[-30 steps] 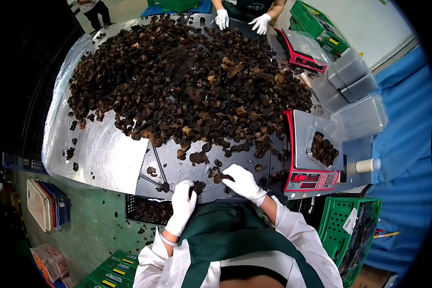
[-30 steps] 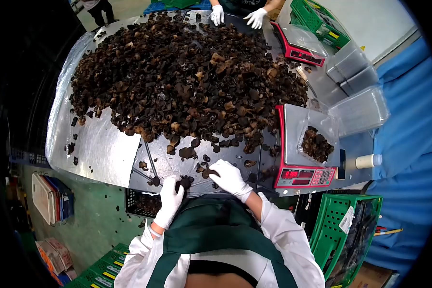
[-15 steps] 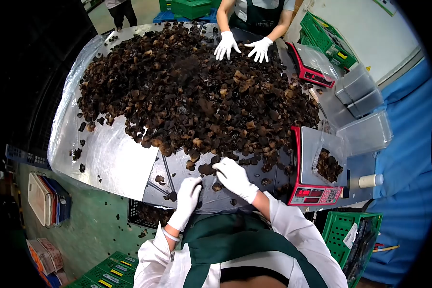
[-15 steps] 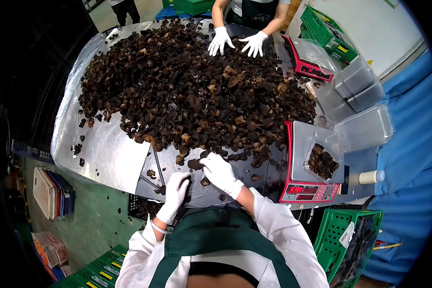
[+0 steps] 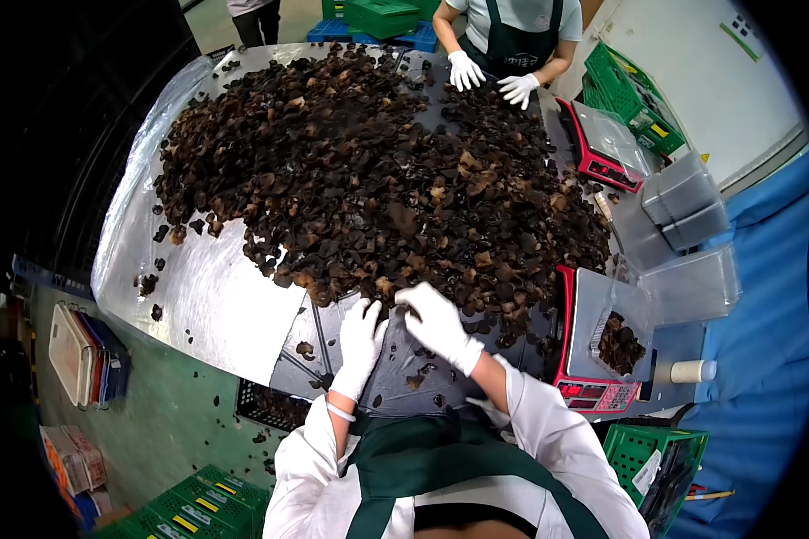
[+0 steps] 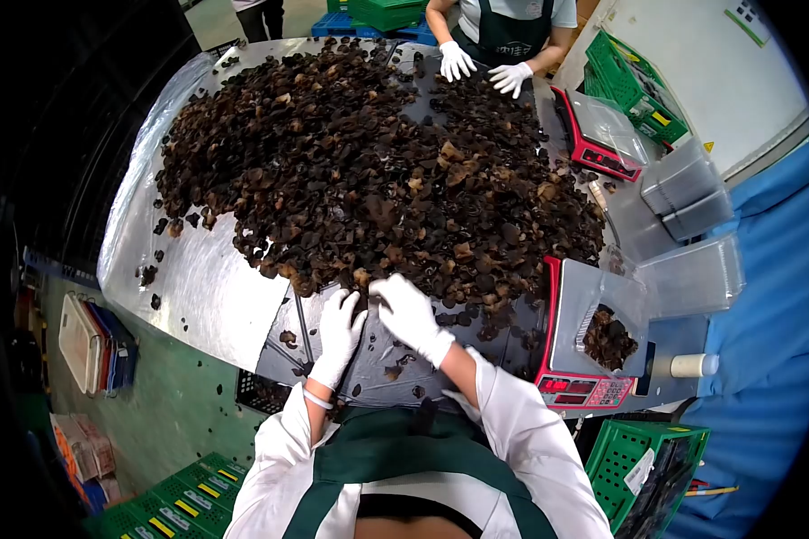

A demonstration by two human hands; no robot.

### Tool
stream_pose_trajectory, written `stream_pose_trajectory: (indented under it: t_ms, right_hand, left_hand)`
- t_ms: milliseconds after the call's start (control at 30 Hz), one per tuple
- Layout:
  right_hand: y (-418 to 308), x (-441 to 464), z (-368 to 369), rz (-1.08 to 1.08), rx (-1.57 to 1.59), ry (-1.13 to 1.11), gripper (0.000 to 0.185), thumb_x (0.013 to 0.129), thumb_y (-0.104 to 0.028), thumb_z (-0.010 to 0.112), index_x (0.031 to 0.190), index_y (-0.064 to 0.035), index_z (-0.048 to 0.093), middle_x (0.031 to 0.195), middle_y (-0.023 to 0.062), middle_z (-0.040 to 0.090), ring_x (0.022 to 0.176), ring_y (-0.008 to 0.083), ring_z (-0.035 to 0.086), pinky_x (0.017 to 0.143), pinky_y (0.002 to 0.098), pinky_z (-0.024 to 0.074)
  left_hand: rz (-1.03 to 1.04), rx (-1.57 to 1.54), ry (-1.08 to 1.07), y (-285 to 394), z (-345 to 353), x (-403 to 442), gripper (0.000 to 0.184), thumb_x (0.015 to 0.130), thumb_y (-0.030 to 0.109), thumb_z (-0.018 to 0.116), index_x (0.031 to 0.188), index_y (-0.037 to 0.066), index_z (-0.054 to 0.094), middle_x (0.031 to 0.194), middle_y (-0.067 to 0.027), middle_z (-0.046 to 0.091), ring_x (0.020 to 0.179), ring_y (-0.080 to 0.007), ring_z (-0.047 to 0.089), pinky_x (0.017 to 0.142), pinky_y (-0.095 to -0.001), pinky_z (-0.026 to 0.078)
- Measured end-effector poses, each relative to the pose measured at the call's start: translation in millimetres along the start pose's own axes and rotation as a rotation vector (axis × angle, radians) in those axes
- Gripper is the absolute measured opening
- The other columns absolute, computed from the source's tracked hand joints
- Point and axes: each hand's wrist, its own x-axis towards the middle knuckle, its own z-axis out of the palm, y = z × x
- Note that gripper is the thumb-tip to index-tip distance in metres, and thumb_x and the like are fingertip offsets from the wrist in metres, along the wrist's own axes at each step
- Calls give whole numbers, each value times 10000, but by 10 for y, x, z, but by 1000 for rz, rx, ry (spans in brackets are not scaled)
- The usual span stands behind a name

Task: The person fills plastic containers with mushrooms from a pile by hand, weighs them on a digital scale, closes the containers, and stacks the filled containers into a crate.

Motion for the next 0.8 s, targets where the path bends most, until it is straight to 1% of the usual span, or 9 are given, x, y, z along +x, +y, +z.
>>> stream_pose_trajectory:
  t_ms: [133, 233, 367, 467, 500, 567, 633, 667, 800]
  right_hand:
    - [129, 380, 99, -74, -187, 129, 613, 723, -27, 589, 1320, -134, 498, 1216, 104, 533, 958, 291, 599, 795, 345, 523]
    - [150, 217, 354, -35, -385, -151, 564, 712, -63, 604, 1264, -145, 527, 1138, 66, 558, 905, 235, 599, 722, 327, 537]
    - [-5, -271, 289, -223, -144, -57, 500, 707, -66, 619, 1195, -164, 578, 1112, 34, 573, 887, 214, 602, 700, 321, 543]
    - [49, -521, 125, -138, 30, -187, 433, 747, -45, 580, 1163, -157, 619, 1185, 55, 586, 958, 239, 611, 795, 315, 525]
    - [78, -557, 49, -135, 160, -165, 396, 782, -37, 569, 1164, -128, 620, 1121, 79, 612, 954, 234, 616, 826, 311, 511]
    - [211, -607, -135, 53, 469, -208, 287, 833, -43, 543, 1108, -60, 620, 1060, 100, 638, 962, 196, 621, 811, 320, 523]
    - [279, -621, -293, 553, 947, -179, 177, 851, -47, 547, 1014, -25, 612, 1005, 91, 646, 890, 163, 620, 721, 311, 541]
    - [350, -622, -336, 661, 1160, -115, 130, 853, -53, 565, 975, -33, 603, 999, 89, 645, 830, 153, 622, 653, 298, 544]
    - [551, -626, -299, 743, 1259, -36, 155, 881, -140, 613, 1032, -109, 600, 1005, 65, 646, 880, 169, 619, 666, 380, 562]
  left_hand:
    - [32, -90, -159, 1, -155, -114, 382, 774, 122, 698, 1133, 46, 593, 1123, -162, 562, 1012, -349, 567, 850, -390, 488]
    - [-12, -104, -193, -2, -327, -296, 386, 775, 122, 700, 1136, 45, 589, 1114, -161, 558, 1017, -351, 570, 857, -384, 487]
    - [-149, -220, -207, 36, -561, -534, 364, 784, 121, 692, 1122, 43, 583, 1112, -147, 563, 1018, -329, 581, 851, -363, 493]
    - [-292, -408, -140, 31, -655, -635, 331, 758, 67, 706, 1065, 29, 591, 1078, -138, 582, 998, -295, 595, 861, -337, 482]
    - [-349, -478, -116, 34, -687, -654, 334, 751, 53, 706, 1063, 24, 591, 1063, -131, 590, 998, -280, 597, 862, -332, 478]
    - [-642, -686, -87, -60, -675, -772, 293, 802, 69, 677, 1079, 35, 586, 1009, -60, 614, 938, -173, 585, 831, -308, 479]
    - [-923, -1232, -55, -111, -776, -769, 262, 861, 127, 636, 1110, 75, 576, 1004, -22, 613, 850, -112, 562, 741, -257, 470]
    - [-1010, -1378, -53, -24, -939, -666, 247, 906, 203, 592, 1133, 109, 565, 989, -6, 610, 778, -86, 539, 673, -216, 436]
    - [-1092, -1707, -59, -205, -967, -748, 474, 908, 357, 595, 1308, 134, 471, 1151, -44, 607, 881, -136, 592, 636, -228, 443]
